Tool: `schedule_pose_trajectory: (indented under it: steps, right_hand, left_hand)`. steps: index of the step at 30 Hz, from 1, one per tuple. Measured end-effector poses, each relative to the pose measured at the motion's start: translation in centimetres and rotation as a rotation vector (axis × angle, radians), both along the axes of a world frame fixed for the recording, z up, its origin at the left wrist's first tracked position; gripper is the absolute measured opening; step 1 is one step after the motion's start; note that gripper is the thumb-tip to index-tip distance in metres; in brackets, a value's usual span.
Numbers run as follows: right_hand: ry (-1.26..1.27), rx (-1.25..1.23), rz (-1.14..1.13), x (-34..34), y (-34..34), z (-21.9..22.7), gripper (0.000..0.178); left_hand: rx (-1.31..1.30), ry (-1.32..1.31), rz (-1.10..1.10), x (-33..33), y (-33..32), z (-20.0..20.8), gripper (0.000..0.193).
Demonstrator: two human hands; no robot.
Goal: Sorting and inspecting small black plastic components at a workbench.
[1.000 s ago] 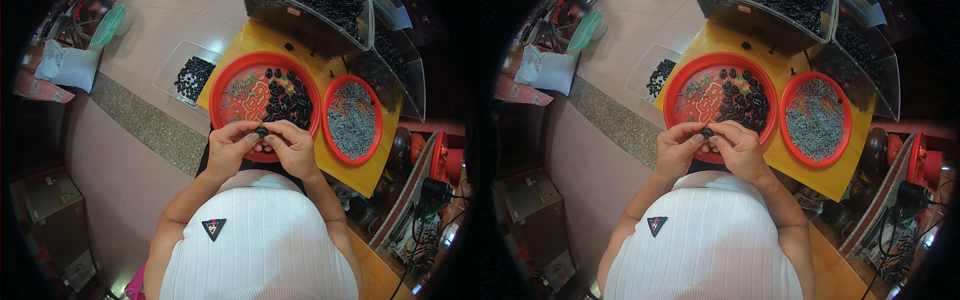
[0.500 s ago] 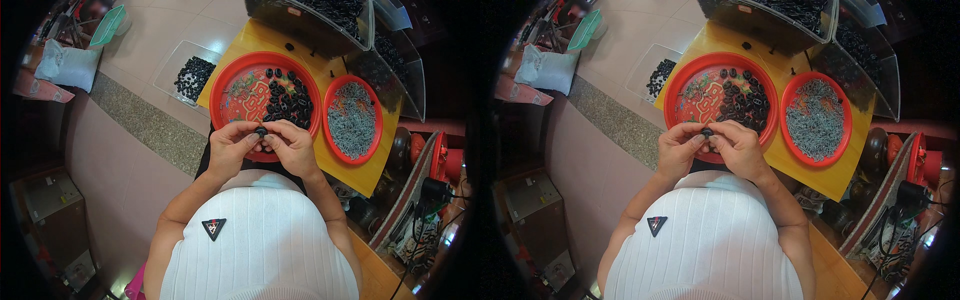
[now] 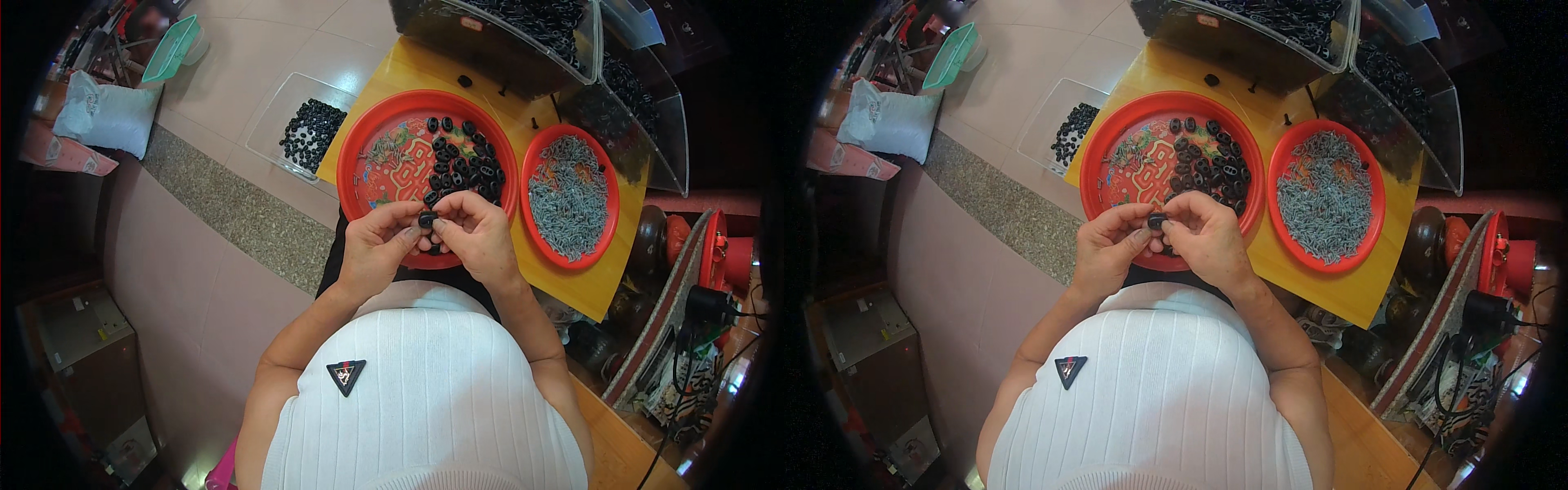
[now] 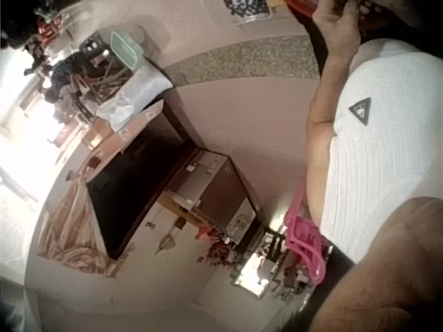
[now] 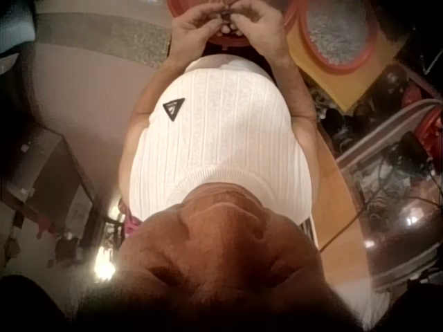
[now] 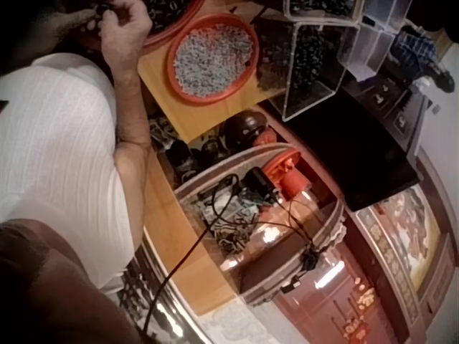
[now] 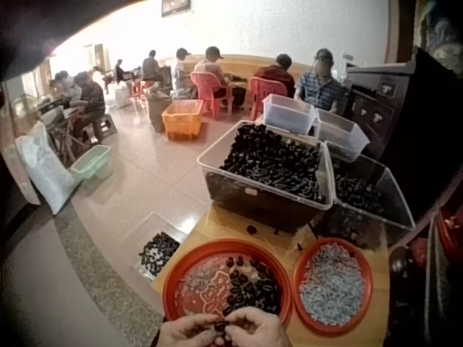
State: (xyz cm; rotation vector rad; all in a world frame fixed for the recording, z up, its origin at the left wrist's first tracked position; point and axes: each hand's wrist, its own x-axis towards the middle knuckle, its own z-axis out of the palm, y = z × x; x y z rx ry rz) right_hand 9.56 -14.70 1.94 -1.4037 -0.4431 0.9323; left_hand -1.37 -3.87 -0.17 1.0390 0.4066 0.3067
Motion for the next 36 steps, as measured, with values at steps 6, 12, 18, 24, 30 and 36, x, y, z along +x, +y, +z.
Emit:
schedule_pose_trajectory:
  steps: [6, 12, 18, 24, 30, 36]
  right_hand:
    - [-0.085, -0.053, -0.088, 1.6, -0.3, 0.8, 0.011]
    - [-0.321, 0.305, -0.639, 14.2, -3.7, 7.1, 0.015]
    - [-0.489, -0.063, -0.341, 10.1, -2.3, 4.5, 0.017]
    - [-1.179, -0.138, 0.24, 4.1, 0.3, 1.0, 0.01]
    - [-1.3, -0.346, 0.267, 4.8, -0.3, 1.2, 0.008]
    - [-1.26, -0.353, 0.611, 3.7, -0.5, 0.8, 0.005]
  left_hand:
    - [0.032, 0.025, 0.024, -0.4, 0.5, 0.1, 0.026]
    - [0.25, 0.039, 0.14, -1.5, 1.8, 0.5, 0.021]
    - [0.511, 0.029, 0.237, -1.9, 3.1, -0.4, 0.021]
    - [0.605, 0.044, 0.22, -2.3, 4.1, -0.8, 0.02]
    - [0.553, 0.057, 0.275, -2.6, 4.1, -0.9, 0.018]
    - [0.553, 0.055, 0.258, -2.7, 4.3, -1.1, 0.018]
